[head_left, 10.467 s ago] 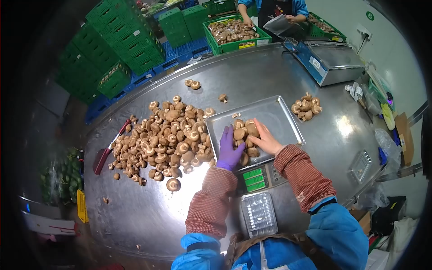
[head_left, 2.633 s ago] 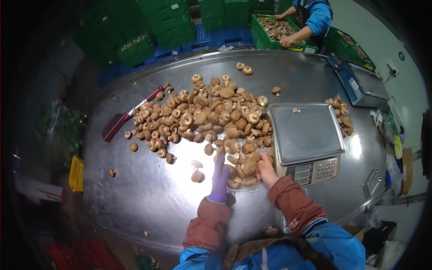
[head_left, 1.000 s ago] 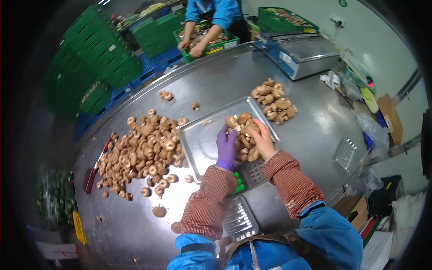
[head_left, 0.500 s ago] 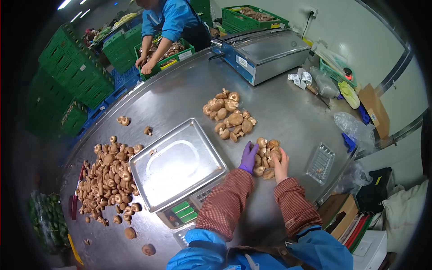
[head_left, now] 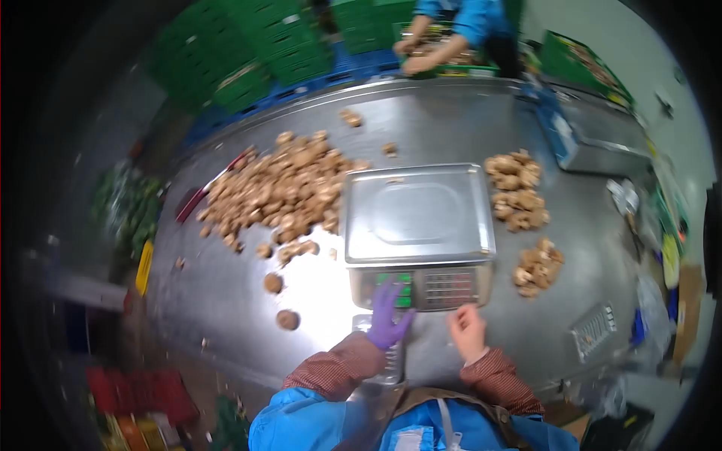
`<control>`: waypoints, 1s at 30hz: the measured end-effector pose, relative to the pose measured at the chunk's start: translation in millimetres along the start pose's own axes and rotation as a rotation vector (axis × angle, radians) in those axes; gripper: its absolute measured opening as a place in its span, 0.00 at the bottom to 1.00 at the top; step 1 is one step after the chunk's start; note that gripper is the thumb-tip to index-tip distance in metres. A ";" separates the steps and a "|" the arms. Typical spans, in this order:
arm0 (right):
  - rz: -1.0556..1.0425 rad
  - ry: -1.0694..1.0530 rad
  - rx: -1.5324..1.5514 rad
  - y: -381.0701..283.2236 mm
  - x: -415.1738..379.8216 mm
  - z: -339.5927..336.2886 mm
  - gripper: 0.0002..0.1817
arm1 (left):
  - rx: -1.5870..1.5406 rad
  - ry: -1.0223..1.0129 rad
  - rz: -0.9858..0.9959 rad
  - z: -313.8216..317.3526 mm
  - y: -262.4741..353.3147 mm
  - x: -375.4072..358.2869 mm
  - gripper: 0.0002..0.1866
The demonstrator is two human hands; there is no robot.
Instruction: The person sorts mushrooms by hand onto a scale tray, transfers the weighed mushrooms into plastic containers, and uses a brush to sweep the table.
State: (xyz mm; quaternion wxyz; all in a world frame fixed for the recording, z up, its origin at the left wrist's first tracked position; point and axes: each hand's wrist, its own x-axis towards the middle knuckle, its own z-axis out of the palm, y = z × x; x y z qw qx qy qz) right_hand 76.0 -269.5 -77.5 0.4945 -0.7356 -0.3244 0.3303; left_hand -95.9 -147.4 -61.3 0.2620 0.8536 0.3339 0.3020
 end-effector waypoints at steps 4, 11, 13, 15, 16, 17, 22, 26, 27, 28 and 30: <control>-0.185 -0.416 -0.348 9.7 -45.2 91.9 0.21 | 0.449 0.353 -0.447 -80.2 -106.9 -89.7 0.41; 0.389 -0.478 -0.194 6.3 -50.2 114.5 0.21 | 0.244 0.362 -0.605 -150.9 -217.3 -102.6 0.48; 0.514 -0.509 -0.284 -6.1 -45.7 115.9 0.20 | 0.466 0.320 -0.387 -162.4 -237.5 -72.4 0.43; 0.516 -0.521 -0.323 -18.8 -41.2 118.6 0.19 | 0.055 0.282 -0.574 -192.7 -221.9 -30.3 0.41; 0.538 -0.566 -0.375 -21.0 -40.4 120.2 0.17 | -0.215 0.309 -0.656 -203.4 -223.7 -14.9 0.43; 0.531 -0.543 -0.372 -17.4 -40.1 120.4 0.17 | -0.145 0.291 -0.561 -207.4 -239.6 -7.1 0.43; 0.581 -0.537 -0.315 -12.0 -43.2 121.7 0.15 | 0.304 0.386 -0.111 -209.2 -320.3 9.8 0.35; 0.630 -0.537 -0.350 -11.9 -41.5 120.9 0.14 | -0.287 0.487 -0.409 -217.7 -371.9 6.4 0.38; 0.607 -0.563 -0.451 -14.5 -40.4 122.3 0.14 | -0.424 0.389 -0.465 -220.7 -381.0 6.4 0.40; 0.585 -0.595 -0.552 -16.0 -38.9 122.4 0.15 | -0.200 0.298 -0.379 -222.9 -390.8 7.6 0.40; 0.565 -0.602 -0.596 -9.7 -36.3 120.5 0.15 | -0.125 0.245 -0.305 -228.6 -382.7 20.7 0.40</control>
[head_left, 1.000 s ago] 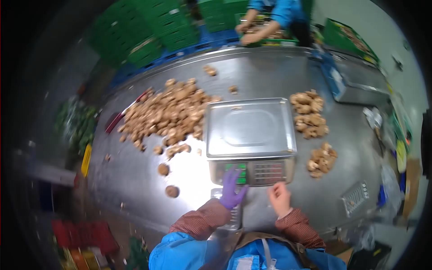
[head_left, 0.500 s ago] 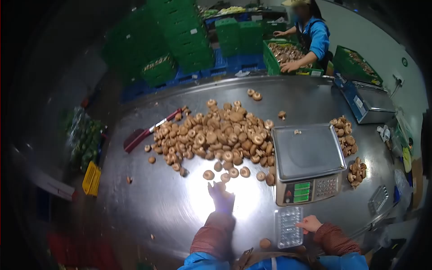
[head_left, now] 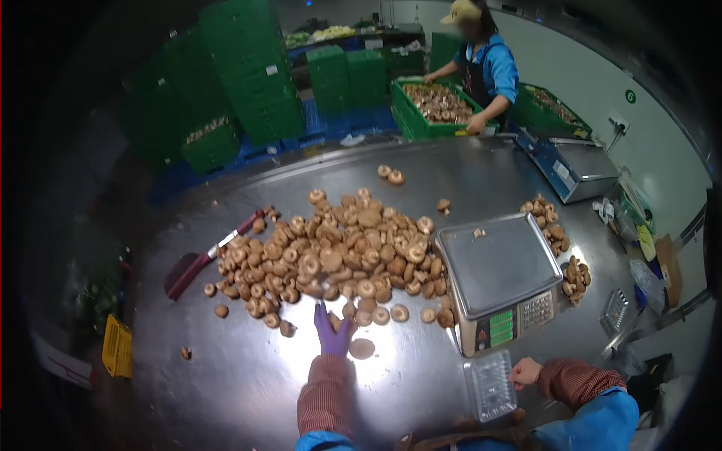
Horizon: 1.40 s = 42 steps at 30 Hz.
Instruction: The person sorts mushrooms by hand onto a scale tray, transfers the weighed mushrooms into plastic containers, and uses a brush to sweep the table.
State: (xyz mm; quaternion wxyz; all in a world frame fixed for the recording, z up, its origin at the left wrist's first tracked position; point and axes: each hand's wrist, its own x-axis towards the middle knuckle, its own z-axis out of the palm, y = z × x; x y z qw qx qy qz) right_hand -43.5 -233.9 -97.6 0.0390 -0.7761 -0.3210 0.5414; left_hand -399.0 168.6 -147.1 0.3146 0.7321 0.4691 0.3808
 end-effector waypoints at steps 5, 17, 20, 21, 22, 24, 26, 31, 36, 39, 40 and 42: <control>-0.003 0.142 -0.098 -13.2 -24.2 -13.8 0.13 | -0.131 0.038 0.061 23.5 -10.0 17.6 0.39; -0.335 0.761 0.140 -270.0 131.6 44.4 0.30 | -0.275 -0.139 0.078 35.0 -2.6 18.0 0.31; -0.412 0.769 0.172 -298.8 126.5 40.6 0.31 | -0.260 -0.031 0.062 39.0 0.3 31.3 0.34; -0.456 0.758 0.186 -301.7 127.0 40.0 0.32 | -0.277 0.081 0.024 41.3 3.0 37.8 0.35; -0.454 0.757 0.181 -301.7 128.1 41.4 0.32 | -0.281 0.082 0.020 43.6 5.4 44.5 0.35; -0.510 0.752 0.293 -296.5 126.5 48.9 0.32 | -0.616 -0.055 -0.111 46.0 10.6 52.7 0.35; -0.528 0.798 0.346 -289.0 137.9 58.7 0.31 | -0.484 -0.168 -0.015 45.4 14.9 48.3 0.29; -0.593 0.820 0.597 -309.5 166.6 48.9 0.28 | -0.696 -0.392 -0.110 49.8 1.4 48.0 0.24; -0.527 0.688 0.506 -307.0 196.0 26.1 0.20 | -0.814 -0.466 -0.285 55.2 39.5 39.8 0.23; -0.762 0.361 1.061 -274.7 217.2 36.7 0.21 | -0.755 -0.418 -0.251 60.2 41.4 25.7 0.23; -0.762 0.365 1.066 -272.8 201.5 32.6 0.21 | -0.766 -0.378 -0.283 59.5 44.9 21.9 0.23; -0.614 0.162 1.130 -269.6 181.3 27.4 0.28 | -0.807 -0.353 -0.343 48.1 67.9 19.2 0.22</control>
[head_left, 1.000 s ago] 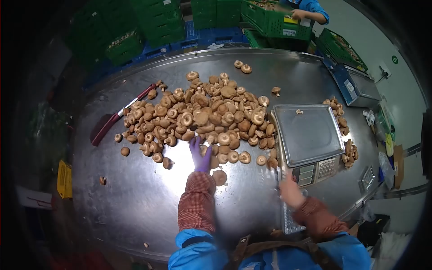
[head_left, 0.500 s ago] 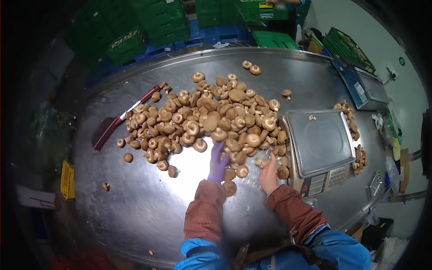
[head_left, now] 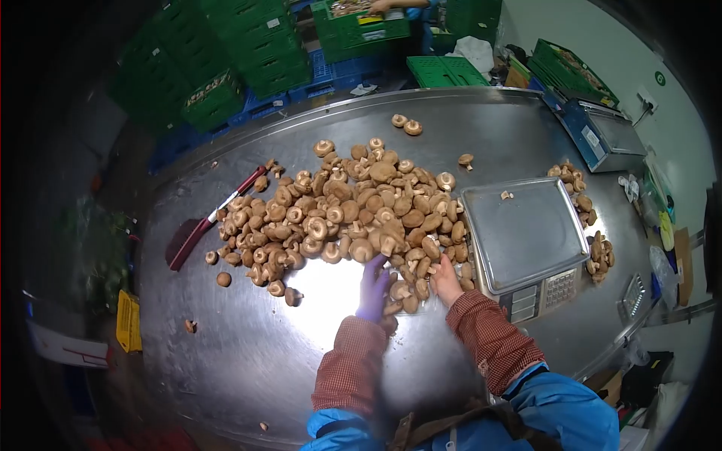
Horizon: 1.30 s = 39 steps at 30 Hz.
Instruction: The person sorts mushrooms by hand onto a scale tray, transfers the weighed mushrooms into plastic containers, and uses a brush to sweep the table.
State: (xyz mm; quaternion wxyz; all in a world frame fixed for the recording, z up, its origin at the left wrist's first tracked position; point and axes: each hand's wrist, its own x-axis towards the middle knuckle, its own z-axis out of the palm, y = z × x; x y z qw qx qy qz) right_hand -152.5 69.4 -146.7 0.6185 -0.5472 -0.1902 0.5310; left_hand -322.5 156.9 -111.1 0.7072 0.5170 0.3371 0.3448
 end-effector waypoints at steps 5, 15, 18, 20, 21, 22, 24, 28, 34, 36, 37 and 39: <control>-0.046 -0.019 0.110 -23.1 -26.5 12.0 0.25 | -0.037 0.092 0.115 4.4 32.6 -7.6 0.23; -0.143 -0.177 0.152 -115.5 -63.5 -19.4 0.20 | -0.249 0.054 -0.053 75.3 79.5 -0.2 0.30; -0.108 -0.155 0.123 -142.8 -66.4 -64.8 0.20 | -0.349 -0.087 0.010 108.8 52.8 12.7 0.29; -0.088 -0.094 0.095 -146.3 -58.2 -103.2 0.19 | -0.439 -0.029 -0.094 157.2 55.2 11.3 0.24; -0.100 -0.075 0.082 -146.3 -54.5 -120.4 0.18 | -0.400 -0.051 -0.068 177.3 50.2 14.5 0.24; -0.107 -0.074 0.077 -144.9 -48.7 -139.9 0.18 | -0.360 -0.074 -0.042 195.2 42.3 19.9 0.23; -0.057 -0.033 -0.073 -143.0 -40.8 -175.4 0.20 | -0.380 -0.089 -0.084 212.4 10.6 34.9 0.22; 0.038 0.012 -0.108 -174.5 -54.7 -199.5 0.23 | 0.093 -0.020 0.114 251.7 -3.1 41.9 0.22; -0.044 0.019 -0.354 -171.5 -57.7 -233.5 0.27 | 0.158 0.196 0.418 242.1 -4.3 48.1 0.19; -0.053 0.047 -0.374 -174.9 -79.7 -252.6 0.26 | -0.116 0.334 0.197 221.0 13.6 30.0 0.17; -0.090 0.001 -0.356 -175.7 -90.7 -264.4 0.23 | 0.103 0.349 0.311 204.5 17.0 16.4 0.18; -0.123 -0.037 -0.338 -184.8 -108.0 -285.4 0.21 | 0.471 0.458 0.413 169.3 9.1 4.4 0.21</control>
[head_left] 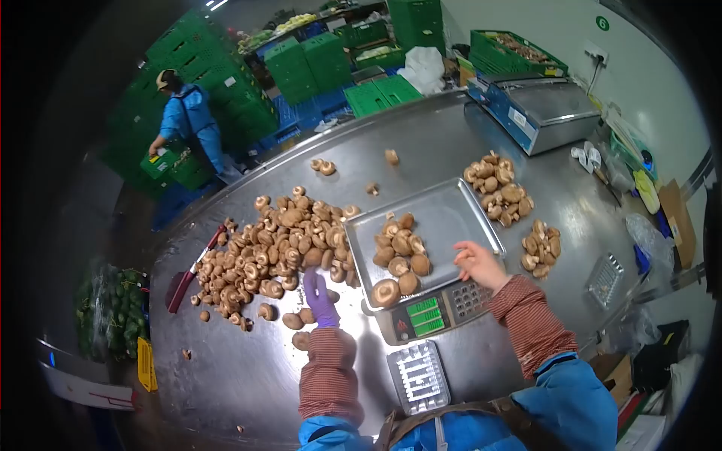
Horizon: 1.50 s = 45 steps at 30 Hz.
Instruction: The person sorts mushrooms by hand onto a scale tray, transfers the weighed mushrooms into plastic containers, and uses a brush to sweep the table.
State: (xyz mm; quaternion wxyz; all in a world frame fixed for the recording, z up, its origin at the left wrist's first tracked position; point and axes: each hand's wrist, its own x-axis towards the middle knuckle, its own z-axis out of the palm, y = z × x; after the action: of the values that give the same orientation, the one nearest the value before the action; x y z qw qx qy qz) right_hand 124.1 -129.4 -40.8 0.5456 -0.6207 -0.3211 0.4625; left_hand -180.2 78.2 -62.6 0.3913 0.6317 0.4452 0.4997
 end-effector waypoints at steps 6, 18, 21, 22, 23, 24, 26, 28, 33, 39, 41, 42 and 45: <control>-0.090 0.255 -0.266 -5.6 0.7 -27.0 0.14 | 1.063 -0.167 -0.016 -47.4 -112.9 -33.0 0.41; -0.435 0.213 -0.367 -40.7 56.9 61.3 0.13 | 0.814 -0.280 0.201 52.0 -77.5 26.5 0.48; -0.429 0.235 -0.428 -28.4 47.6 45.9 0.13 | 0.818 -0.366 0.003 57.0 -45.6 48.0 0.48; -0.396 0.250 -0.419 -25.6 43.5 40.1 0.13 | 0.792 -0.376 -0.004 56.1 -44.0 52.3 0.48; -0.359 0.262 -0.410 -23.5 40.1 34.1 0.13 | 0.768 -0.387 -0.015 56.2 -42.6 54.0 0.47; -0.366 0.267 -0.412 -23.5 37.4 29.2 0.13 | 0.852 -0.338 0.012 57.3 -44.1 53.1 0.41; -0.153 0.238 -0.319 -21.2 30.3 24.0 0.13 | 0.836 -0.348 0.058 51.5 -54.5 47.3 0.37; -0.184 0.235 -0.281 -10.7 26.1 21.1 0.13 | 0.540 -0.335 0.116 39.4 -61.9 31.4 0.27; -0.217 0.228 -0.148 1.2 20.1 22.8 0.12 | 0.489 -0.224 0.161 21.4 -64.4 -3.0 0.24; -0.182 0.204 -0.053 6.8 16.5 19.4 0.11 | 0.701 -0.276 0.283 11.2 -16.0 -50.0 0.18; -0.195 0.212 -0.055 6.5 13.9 20.0 0.10 | 0.753 -0.360 0.195 0.8 7.2 -45.0 0.16; -0.195 0.215 -0.050 4.8 11.4 22.0 0.10 | 0.801 -0.440 0.101 -4.4 13.4 -41.2 0.15; -0.233 0.209 -0.037 -13.0 2.6 34.8 0.11 | -0.042 0.019 -0.325 -16.3 -12.5 -35.3 0.17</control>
State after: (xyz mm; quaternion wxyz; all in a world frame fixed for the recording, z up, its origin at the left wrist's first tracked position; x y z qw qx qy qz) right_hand 94.3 -111.2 -27.9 0.6145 -0.6338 -0.3411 0.3231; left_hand -202.0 49.0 -81.2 0.4759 0.5382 0.5346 0.4450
